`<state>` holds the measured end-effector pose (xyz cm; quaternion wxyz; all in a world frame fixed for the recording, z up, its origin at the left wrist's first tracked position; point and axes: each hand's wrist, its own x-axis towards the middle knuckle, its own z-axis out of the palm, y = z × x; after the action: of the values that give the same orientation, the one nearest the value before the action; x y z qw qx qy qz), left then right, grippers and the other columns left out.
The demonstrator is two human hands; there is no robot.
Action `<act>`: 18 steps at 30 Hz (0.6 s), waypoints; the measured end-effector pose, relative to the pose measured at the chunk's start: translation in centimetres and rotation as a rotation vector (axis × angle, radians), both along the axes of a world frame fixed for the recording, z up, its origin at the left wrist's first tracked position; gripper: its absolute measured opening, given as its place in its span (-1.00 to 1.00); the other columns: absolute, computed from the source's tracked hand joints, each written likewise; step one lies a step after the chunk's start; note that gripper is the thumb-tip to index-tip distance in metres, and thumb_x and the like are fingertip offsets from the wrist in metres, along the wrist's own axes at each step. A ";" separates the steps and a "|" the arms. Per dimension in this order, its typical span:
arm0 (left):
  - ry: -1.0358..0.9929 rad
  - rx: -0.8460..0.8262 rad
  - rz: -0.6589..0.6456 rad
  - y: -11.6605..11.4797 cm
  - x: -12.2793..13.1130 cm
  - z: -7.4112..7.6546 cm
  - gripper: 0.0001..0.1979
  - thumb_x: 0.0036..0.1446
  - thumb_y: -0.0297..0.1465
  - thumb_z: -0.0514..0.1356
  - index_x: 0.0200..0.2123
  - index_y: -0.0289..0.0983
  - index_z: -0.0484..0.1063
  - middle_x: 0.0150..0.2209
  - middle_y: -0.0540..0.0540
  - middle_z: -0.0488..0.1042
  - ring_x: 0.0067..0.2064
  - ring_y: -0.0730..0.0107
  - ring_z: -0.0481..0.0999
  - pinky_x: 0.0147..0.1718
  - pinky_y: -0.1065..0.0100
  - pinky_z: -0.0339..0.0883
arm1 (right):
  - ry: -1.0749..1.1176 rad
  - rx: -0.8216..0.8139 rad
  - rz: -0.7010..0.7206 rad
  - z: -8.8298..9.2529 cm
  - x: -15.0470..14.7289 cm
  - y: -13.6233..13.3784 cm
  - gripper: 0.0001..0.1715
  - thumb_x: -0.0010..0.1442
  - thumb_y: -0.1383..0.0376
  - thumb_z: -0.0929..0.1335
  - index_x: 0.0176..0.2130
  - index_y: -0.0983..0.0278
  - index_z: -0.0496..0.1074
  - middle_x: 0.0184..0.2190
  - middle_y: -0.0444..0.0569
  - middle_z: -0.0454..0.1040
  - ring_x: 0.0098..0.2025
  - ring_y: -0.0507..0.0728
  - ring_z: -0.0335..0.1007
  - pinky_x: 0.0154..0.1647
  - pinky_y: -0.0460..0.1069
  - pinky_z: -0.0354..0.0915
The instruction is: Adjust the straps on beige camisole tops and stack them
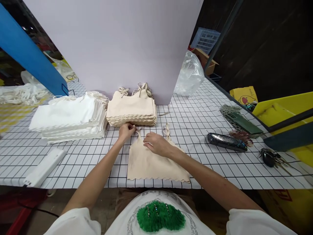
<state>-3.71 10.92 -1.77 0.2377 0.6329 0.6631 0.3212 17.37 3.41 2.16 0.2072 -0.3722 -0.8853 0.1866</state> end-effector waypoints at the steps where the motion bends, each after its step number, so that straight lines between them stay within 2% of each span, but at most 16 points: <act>1: -0.046 0.010 -0.008 -0.3 0.0 0.2 -0.78 0.02 -0.26 0.27 -0.54 -0.26 0.41 -0.49 -0.10 0.52 -0.40 0.26 0.49 -0.36 0.30 0.29 | 0.057 -0.015 -0.013 -0.1 0.2 0.1 -0.85 0.30 0.42 0.37 -0.25 0.33 0.58 -0.29 0.07 0.55 -0.17 0.18 0.43 -0.16 0.05 0.34; 4: -0.167 0.036 -0.057 -1.8 0.4 0.9 -0.78 0.03 -0.23 0.27 -0.45 -0.28 0.46 -0.45 -0.07 0.53 -0.42 0.35 0.46 -0.38 0.35 0.32 | 0.275 -0.109 -0.084 -0.3 0.5 0.7 -0.79 0.30 0.44 0.33 -0.27 0.29 0.59 -0.32 0.02 0.55 -0.25 0.11 0.43 -0.18 0.01 0.32; 6: -0.270 0.070 -0.110 -3.0 0.8 1.6 -0.77 0.02 -0.21 0.30 -0.40 -0.28 0.52 -0.43 -0.06 0.53 -0.42 0.39 0.44 -0.40 0.37 0.33 | 0.412 -0.237 -0.162 -0.2 0.2 1.2 -0.79 0.30 0.36 0.35 -0.28 0.28 0.61 -0.32 0.00 0.55 -0.28 0.09 0.42 -0.19 0.00 0.31; 9: -0.389 0.209 -0.224 -4.7 1.5 3.0 -0.81 0.02 -0.24 0.35 -0.40 -0.26 0.59 -0.44 -0.06 0.52 -0.44 0.42 0.39 -0.42 0.37 0.30 | 0.626 -0.567 -0.249 0.2 -0.6 1.7 -0.68 0.26 0.10 0.41 -0.35 0.28 0.62 -0.34 0.00 0.54 -0.27 0.10 0.43 -0.22 0.00 0.31; 12: -0.361 0.350 -0.337 -5.9 2.1 4.5 -0.91 0.08 -0.34 0.33 -0.40 -0.22 0.62 -0.44 -0.04 0.46 -0.40 0.41 0.40 -0.43 0.38 0.29 | 0.875 -0.898 -0.226 0.8 -1.4 1.6 -0.52 0.10 -0.09 0.47 -0.38 0.28 0.63 -0.35 0.00 0.53 -0.26 0.09 0.41 -0.27 -0.01 0.31; 15: -0.301 0.408 -0.417 -6.9 2.6 5.6 -0.92 0.15 -0.41 0.29 -0.37 -0.21 0.62 -0.42 -0.04 0.43 -0.37 0.39 0.44 -0.40 0.37 0.32 | 1.059 -1.057 -0.202 1.3 -1.8 1.4 -0.51 -0.09 -0.07 0.58 -0.35 0.27 0.64 -0.33 -0.02 0.54 -0.24 0.08 0.40 -0.28 -0.02 0.33; 18: -0.238 0.433 -0.448 -7.7 2.9 5.8 -0.91 0.17 -0.43 0.28 -0.36 -0.22 0.61 -0.39 -0.05 0.44 -0.34 0.38 0.45 -0.36 0.35 0.34 | 1.213 -1.086 -0.283 1.9 -1.5 1.6 -0.56 -0.21 0.05 0.64 -0.39 0.26 0.62 -0.32 -0.05 0.54 -0.25 0.08 0.40 -0.27 0.00 0.37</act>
<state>-0.84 3.27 4.01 0.2383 0.7569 0.3915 0.4659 15.89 5.04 4.03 0.4620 -0.3631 -0.3511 0.7290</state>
